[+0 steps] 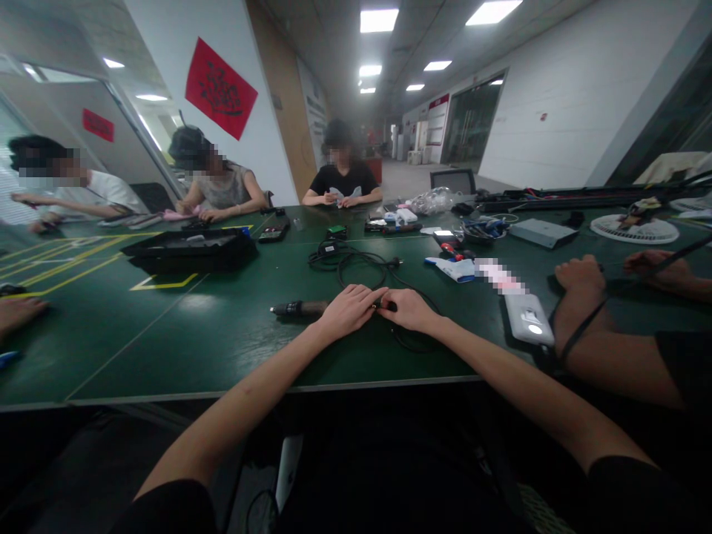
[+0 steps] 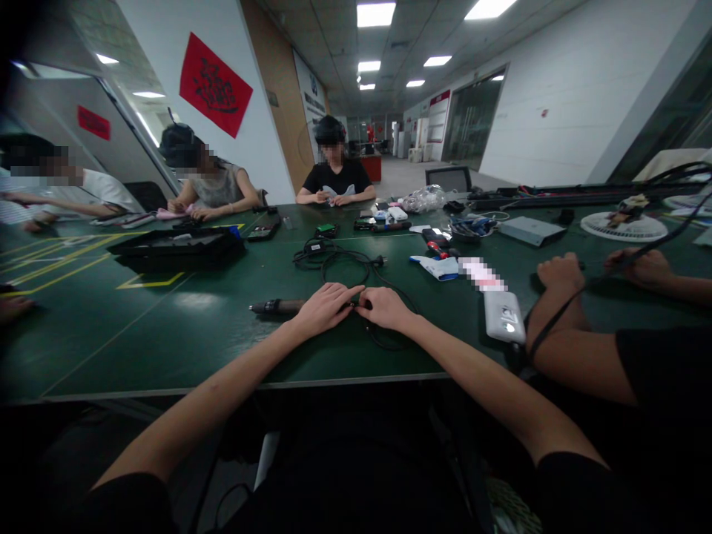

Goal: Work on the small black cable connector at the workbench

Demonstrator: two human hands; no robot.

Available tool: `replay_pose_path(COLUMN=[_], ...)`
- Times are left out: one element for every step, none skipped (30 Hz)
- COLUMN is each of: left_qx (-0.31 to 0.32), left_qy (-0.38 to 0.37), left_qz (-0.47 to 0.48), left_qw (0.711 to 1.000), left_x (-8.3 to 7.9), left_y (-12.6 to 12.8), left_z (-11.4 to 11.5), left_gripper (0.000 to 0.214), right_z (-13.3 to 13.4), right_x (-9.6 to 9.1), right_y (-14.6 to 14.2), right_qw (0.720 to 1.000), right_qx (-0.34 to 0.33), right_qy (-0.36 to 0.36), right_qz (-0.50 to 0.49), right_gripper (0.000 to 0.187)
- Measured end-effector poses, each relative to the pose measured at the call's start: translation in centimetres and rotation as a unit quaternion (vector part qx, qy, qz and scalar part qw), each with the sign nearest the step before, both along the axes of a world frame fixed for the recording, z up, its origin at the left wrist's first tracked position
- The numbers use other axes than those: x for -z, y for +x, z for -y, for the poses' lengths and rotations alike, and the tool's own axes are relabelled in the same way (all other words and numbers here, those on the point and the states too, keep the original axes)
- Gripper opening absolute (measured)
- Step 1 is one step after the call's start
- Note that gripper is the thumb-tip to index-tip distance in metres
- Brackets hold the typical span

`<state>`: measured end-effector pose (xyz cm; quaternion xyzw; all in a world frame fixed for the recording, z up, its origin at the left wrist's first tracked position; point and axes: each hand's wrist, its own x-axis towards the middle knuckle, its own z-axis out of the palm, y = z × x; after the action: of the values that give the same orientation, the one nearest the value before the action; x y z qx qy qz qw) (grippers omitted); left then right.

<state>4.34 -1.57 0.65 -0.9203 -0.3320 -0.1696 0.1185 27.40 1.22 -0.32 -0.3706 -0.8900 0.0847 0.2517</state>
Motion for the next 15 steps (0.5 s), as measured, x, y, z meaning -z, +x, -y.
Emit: replay_pose_path(left_qx=[0.003, 0.008, 0.015, 0.021, 0.029, 0.042, 0.06, 0.087, 0.126, 0.171, 0.217, 0.269, 0.324, 0.339, 0.34], left_qy=[0.0, 0.0, -0.001, 0.0, 0.0, 0.002, 0.002, 0.0, -0.01, -0.033, -0.077, -0.137, -0.211, -0.292, -0.363], left_qz=[0.006, 0.01, 0.016, 0.026, 0.04, 0.057, 0.077, 0.099, 0.116, 0.124, 0.124, 0.119, 0.108, 0.119, 0.131], left_qw=[1.0, 1.0, 1.0, 0.999, 0.999, 0.997, 0.995, 0.991, 0.985, 0.977, 0.965, 0.946, 0.916, 0.886, 0.858], left_x=[0.0, -0.2, -0.5, -1.0, -1.6, -2.4, -3.3, -4.1, -4.6, -4.9, -4.8, -4.3, -3.4, -2.2, -0.9], left_y=[0.0, 0.0, 0.0, 0.2, 0.4, 0.9, 1.5, 2.2, 3.0, 3.9, 4.7, 5.4, 5.9, 6.2, 6.2], left_z=[0.1, 0.2, 0.4, 0.7, 1.1, 1.6, 2.3, 3.3, 4.6, 6.4, 8.7, 11.5, 14.8, 18.4, 22.2], left_gripper=[0.062, 0.061, 0.06, 0.058, 0.056, 0.053, 0.05, 0.047, 0.044, 0.042, 0.042, 0.044, 0.046, 0.047, 0.047], right_z=[0.0, -0.1, -0.1, -0.1, -0.2, -0.2, -0.2, -0.2, -0.2, -0.2, -0.2, -0.2, -0.2, -0.1, -0.1], right_x=[0.0, 0.1, 0.1, 0.2, 0.2, 0.2, 0.2, 0.2, 0.1, 0.1, 0.1, 0.1, 0.0, 0.0, 0.0], right_y=[0.0, 0.0, 0.1, 0.1, 0.2, 0.2, 0.3, 0.4, 0.5, 0.5, 0.5, 0.5, 0.4, 0.4, 0.3], right_qw=[1.0, 1.0, 1.0, 1.0, 1.0, 1.0, 1.0, 0.999, 0.999, 0.999, 0.999, 0.999, 0.999, 0.999, 0.999], right_qx=[-0.003, -0.004, -0.005, -0.005, -0.006, -0.009, -0.015, -0.022, -0.029, -0.033, -0.033, -0.03, -0.026, -0.025, -0.026], right_qy=[0.0, -0.001, -0.002, -0.003, -0.003, -0.005, -0.007, -0.011, -0.015, -0.018, -0.019, -0.018, -0.015, -0.011, -0.007], right_qz=[-0.002, -0.005, -0.008, -0.011, -0.015, -0.018, -0.021, -0.022, -0.022, -0.021, -0.021, -0.02, -0.02, -0.02, -0.019], right_gripper=[0.014, 0.014, 0.013, 0.011, 0.01, 0.009, 0.008, 0.008, 0.007, 0.008, 0.009, 0.011, 0.013, 0.014, 0.016])
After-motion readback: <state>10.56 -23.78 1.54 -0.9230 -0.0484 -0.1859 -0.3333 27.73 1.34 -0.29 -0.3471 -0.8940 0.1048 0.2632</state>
